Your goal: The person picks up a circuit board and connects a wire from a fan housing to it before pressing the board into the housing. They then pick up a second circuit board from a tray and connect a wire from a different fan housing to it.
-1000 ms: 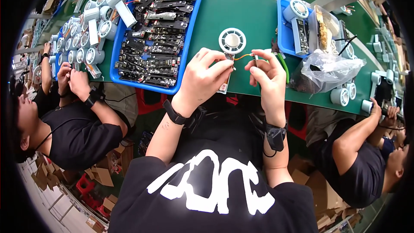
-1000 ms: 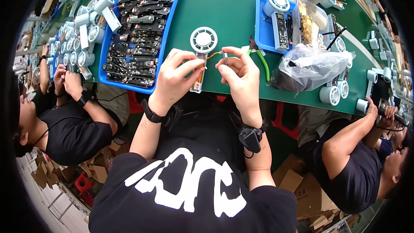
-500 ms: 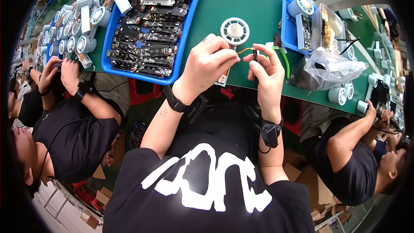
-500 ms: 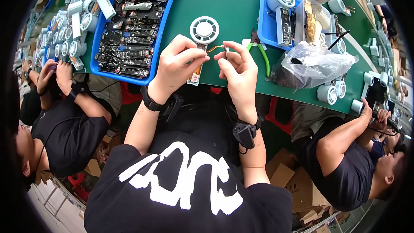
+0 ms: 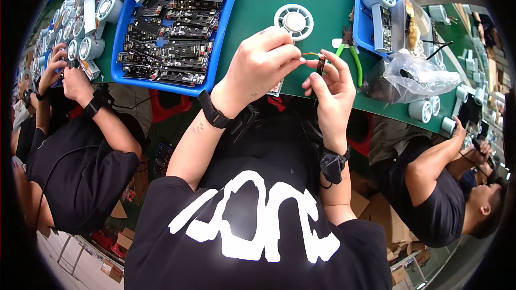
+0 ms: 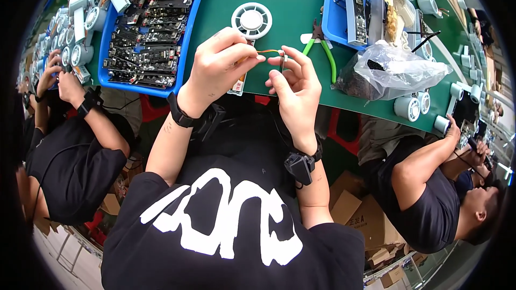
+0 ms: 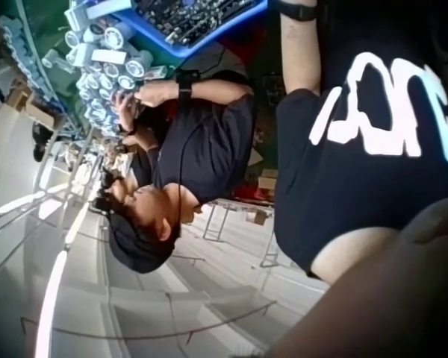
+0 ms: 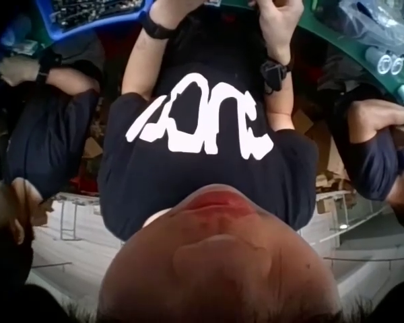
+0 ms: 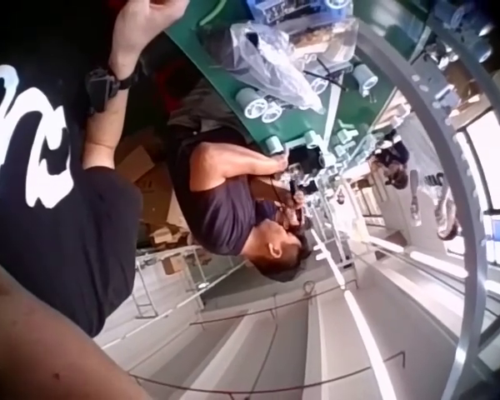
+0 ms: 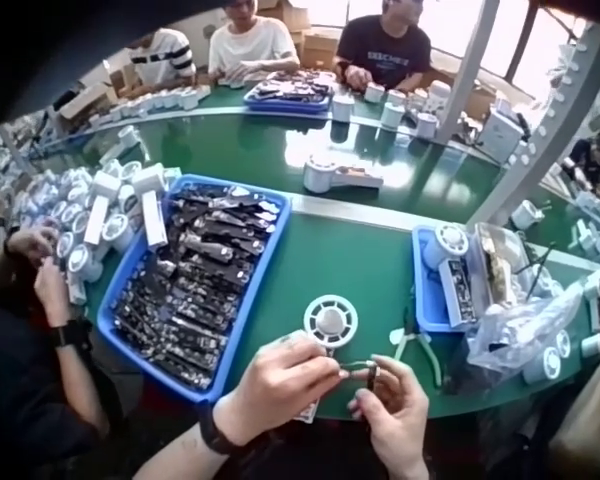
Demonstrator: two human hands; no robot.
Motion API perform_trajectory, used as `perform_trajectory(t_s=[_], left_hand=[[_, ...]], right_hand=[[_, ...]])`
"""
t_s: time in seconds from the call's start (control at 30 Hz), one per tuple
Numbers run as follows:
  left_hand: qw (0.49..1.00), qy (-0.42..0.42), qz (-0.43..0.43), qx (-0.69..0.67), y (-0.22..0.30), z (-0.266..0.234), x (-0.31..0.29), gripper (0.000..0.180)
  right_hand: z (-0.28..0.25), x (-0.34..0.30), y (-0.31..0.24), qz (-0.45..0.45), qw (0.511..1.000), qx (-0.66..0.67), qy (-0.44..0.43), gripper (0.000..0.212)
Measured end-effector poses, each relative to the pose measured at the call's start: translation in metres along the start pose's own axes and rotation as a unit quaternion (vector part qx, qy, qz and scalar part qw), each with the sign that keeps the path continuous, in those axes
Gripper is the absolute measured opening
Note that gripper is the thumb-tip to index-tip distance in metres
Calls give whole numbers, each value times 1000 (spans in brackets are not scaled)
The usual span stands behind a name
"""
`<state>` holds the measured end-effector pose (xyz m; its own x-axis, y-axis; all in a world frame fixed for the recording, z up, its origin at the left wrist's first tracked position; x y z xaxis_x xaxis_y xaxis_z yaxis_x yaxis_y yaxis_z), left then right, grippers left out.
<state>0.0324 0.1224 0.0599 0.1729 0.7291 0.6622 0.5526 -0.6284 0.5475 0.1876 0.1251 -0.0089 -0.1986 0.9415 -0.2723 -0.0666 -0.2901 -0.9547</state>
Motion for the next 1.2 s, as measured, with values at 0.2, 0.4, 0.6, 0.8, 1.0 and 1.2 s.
perform_trajectory(t_s=[0.2,0.4,0.6,0.8,1.0,1.2], left_hand=[[999,32,38,-16,3,-2,-4,18],[998,40,39,-21,0,0,-8,21],[999,51,13,0,-2,-11,-9,20],[997,78,-19,-2,-4,-13,-8,11],[993,114,-33,-29,0,-14,-15,11],[995,102,-17,-17,0,-17,-16,12]], right_hand=[[-1,-6,-8,-85,995,-61,2,47],[1,-7,-7,-115,991,-73,-7,50],[16,5,-9,-53,998,14,-15,50],[0,0,3,-58,996,36,56,45],[1,0,3,-58,995,47,64,42],[-5,5,0,-68,995,16,68,42]])
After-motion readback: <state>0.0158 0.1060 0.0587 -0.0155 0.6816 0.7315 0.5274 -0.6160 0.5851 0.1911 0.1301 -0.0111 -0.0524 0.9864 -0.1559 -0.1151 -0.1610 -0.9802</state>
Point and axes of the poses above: each hand's wrist, its own x-axis towards the middle knuckle, its own z-axis out of the palm, y = z × x, the point moved 10 cm from there along x, towards the middle knuckle, and after that the axes turned 6 degrees about z, right-handed, at the moved point
